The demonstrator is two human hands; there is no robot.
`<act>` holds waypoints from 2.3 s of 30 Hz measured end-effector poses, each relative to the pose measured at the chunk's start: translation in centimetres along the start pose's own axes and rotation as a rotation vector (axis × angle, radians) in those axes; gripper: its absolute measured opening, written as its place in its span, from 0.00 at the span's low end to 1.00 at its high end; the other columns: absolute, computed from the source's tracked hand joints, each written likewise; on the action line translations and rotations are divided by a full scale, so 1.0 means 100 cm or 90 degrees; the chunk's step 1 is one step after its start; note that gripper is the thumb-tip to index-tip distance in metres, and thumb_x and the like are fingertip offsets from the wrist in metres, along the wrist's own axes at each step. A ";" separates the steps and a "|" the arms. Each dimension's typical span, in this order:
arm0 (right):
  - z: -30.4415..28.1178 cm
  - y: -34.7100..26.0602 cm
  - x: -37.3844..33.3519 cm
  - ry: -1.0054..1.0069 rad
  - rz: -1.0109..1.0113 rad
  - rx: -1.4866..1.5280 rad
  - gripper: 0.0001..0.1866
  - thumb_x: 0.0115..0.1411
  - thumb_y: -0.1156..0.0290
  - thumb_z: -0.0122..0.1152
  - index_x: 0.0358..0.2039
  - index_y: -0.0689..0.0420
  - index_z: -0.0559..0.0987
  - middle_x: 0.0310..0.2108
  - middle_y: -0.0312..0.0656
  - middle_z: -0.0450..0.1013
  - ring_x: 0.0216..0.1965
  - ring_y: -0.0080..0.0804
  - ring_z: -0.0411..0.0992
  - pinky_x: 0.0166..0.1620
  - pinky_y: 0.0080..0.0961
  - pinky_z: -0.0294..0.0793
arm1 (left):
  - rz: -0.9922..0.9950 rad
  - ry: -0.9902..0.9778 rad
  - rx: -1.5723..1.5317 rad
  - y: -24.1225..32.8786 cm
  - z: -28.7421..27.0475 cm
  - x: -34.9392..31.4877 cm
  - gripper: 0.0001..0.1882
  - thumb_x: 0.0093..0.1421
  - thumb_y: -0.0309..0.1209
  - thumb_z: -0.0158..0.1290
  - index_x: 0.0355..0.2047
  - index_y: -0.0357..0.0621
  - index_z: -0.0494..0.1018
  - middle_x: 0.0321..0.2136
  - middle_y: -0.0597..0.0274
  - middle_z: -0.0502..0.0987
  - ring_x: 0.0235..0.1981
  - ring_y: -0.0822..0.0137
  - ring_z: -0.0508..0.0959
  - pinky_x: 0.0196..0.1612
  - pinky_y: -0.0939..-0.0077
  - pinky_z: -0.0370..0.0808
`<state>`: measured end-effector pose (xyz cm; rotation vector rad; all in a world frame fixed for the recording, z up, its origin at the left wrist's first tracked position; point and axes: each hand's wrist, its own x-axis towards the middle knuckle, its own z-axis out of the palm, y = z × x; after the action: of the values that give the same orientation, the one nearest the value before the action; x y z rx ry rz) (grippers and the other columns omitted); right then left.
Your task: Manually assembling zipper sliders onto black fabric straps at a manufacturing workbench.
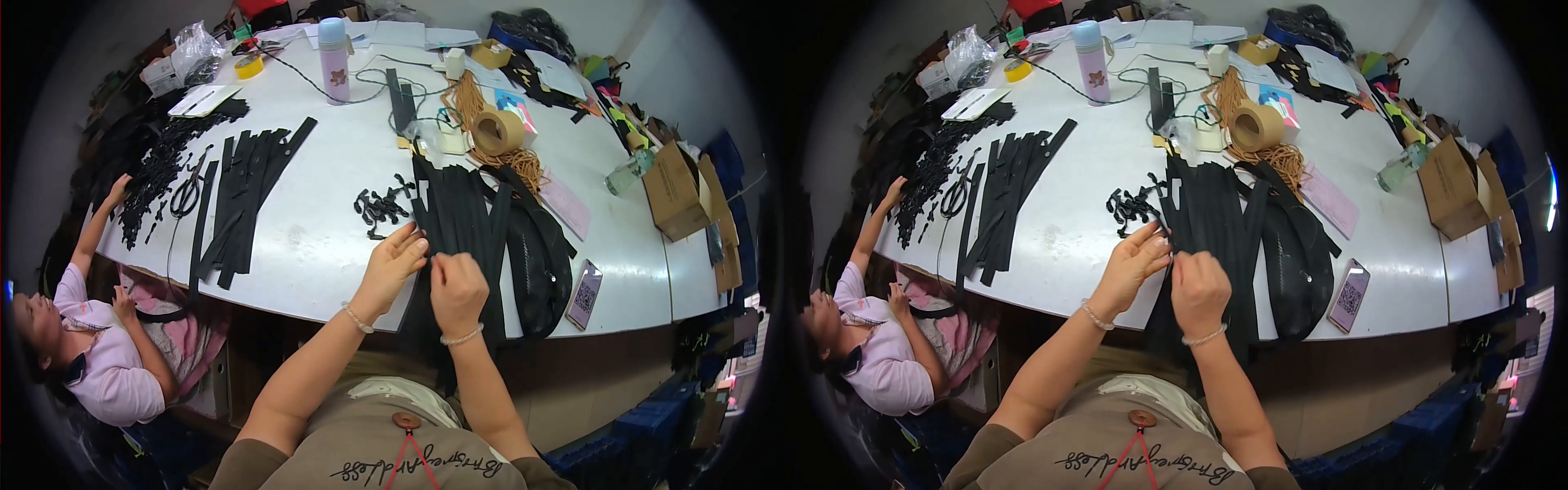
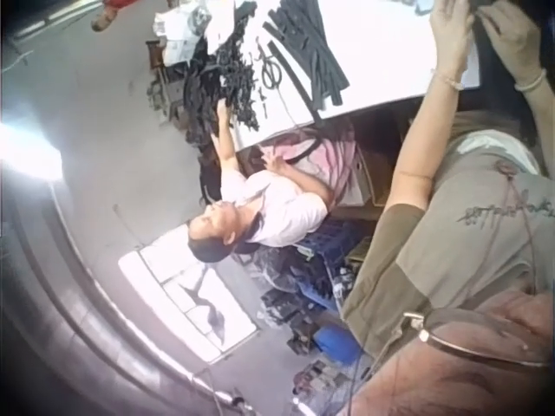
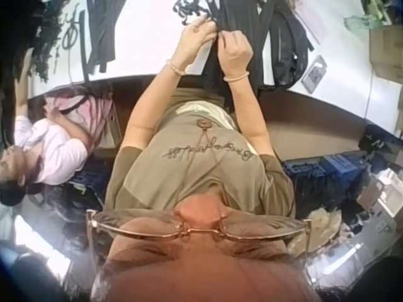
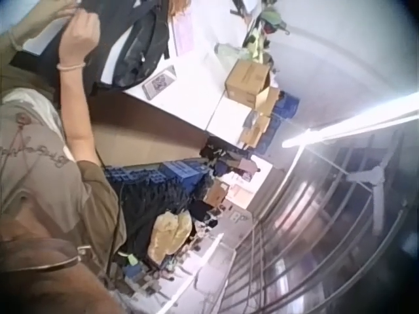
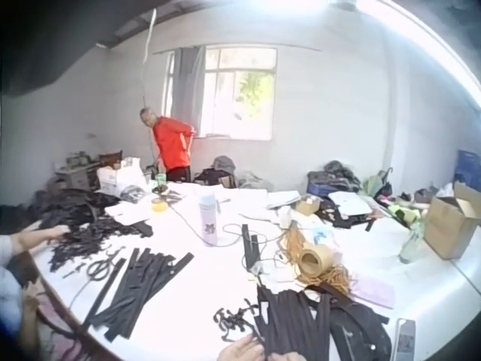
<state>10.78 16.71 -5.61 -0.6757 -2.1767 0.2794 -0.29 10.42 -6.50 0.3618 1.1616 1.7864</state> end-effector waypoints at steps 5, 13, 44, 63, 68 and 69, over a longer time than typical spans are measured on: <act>-0.002 -0.014 -0.020 -0.104 0.011 0.123 0.04 0.50 0.76 0.60 0.28 0.60 0.76 0.24 0.42 0.69 0.26 0.40 0.69 0.29 0.31 0.69 | 0.016 0.004 -0.028 -0.004 -0.011 0.007 0.14 0.61 0.23 0.45 0.47 0.33 0.68 0.42 0.56 0.74 0.38 0.68 0.78 0.37 0.78 0.78; -0.007 0.007 -0.027 -0.211 0.132 0.184 0.09 0.57 0.72 0.52 0.35 0.62 0.75 0.36 0.47 0.71 0.32 0.45 0.72 0.35 0.32 0.72 | -0.060 -0.002 0.042 0.008 -0.038 -0.008 0.14 0.61 0.24 0.45 0.48 0.33 0.67 0.41 0.52 0.75 0.38 0.64 0.79 0.38 0.74 0.80; -0.023 -0.030 -0.033 -0.286 0.528 0.828 0.02 0.57 0.78 0.56 0.31 0.63 0.74 0.22 0.34 0.71 0.20 0.15 0.67 0.22 0.13 0.67 | 0.302 0.047 0.278 -0.009 -0.025 -0.080 0.04 0.53 0.22 0.57 0.30 0.37 0.75 0.28 0.64 0.75 0.28 0.77 0.73 0.30 0.87 0.69; -0.040 -0.041 -0.034 -0.330 0.447 0.723 0.02 0.55 0.82 0.56 0.30 0.65 0.75 0.26 0.38 0.72 0.24 0.19 0.71 0.25 0.14 0.73 | 0.140 0.054 0.152 -0.010 -0.029 -0.100 0.02 0.55 0.23 0.56 0.30 0.37 0.76 0.29 0.64 0.76 0.30 0.77 0.73 0.35 0.85 0.71; -0.038 -0.056 -0.041 -0.233 0.384 0.790 0.02 0.55 0.82 0.55 0.30 0.66 0.75 0.25 0.38 0.71 0.21 0.18 0.69 0.24 0.13 0.71 | 0.266 0.048 0.068 -0.019 -0.024 -0.107 0.01 0.56 0.22 0.55 0.29 0.38 0.75 0.28 0.64 0.76 0.30 0.76 0.73 0.35 0.84 0.70; -0.036 -0.057 -0.043 -0.214 0.412 0.828 0.02 0.55 0.82 0.55 0.30 0.65 0.75 0.25 0.38 0.71 0.21 0.18 0.69 0.23 0.13 0.71 | 0.266 0.049 0.069 -0.021 -0.022 -0.107 0.01 0.56 0.22 0.55 0.29 0.38 0.75 0.28 0.64 0.76 0.30 0.76 0.73 0.35 0.84 0.70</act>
<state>13.66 9.50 -3.73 -0.5116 -1.4718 2.0085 4.87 0.64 -6.86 0.6435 1.3108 2.1139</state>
